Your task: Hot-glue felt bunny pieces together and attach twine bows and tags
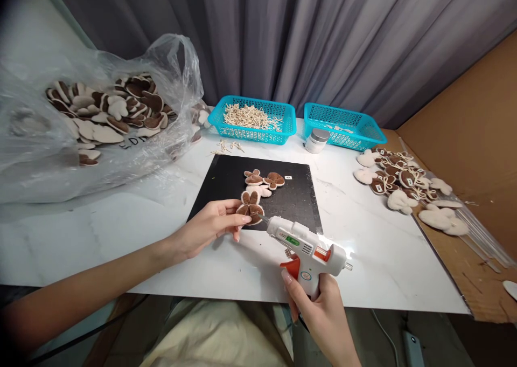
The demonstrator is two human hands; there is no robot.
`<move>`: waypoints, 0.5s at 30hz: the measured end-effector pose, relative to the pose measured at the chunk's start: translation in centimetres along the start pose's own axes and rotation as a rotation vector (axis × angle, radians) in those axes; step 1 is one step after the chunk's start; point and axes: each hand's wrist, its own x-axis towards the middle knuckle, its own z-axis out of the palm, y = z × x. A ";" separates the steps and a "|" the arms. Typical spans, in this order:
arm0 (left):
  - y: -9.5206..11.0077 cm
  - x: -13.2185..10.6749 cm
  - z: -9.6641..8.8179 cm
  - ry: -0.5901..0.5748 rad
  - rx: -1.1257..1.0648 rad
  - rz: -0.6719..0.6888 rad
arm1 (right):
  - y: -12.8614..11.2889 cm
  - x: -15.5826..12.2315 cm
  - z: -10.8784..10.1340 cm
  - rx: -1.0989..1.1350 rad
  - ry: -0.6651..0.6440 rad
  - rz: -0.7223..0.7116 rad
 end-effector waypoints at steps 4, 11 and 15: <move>0.0 0.0 0.0 -0.009 0.003 0.002 | -0.1 0.1 0.1 0.006 -0.002 0.004; -0.1 0.1 0.0 -0.005 0.005 -0.006 | 0.0 0.0 0.2 0.044 0.023 0.030; -0.2 0.1 -0.1 0.003 -0.002 -0.007 | 0.2 0.0 0.2 0.048 0.028 0.031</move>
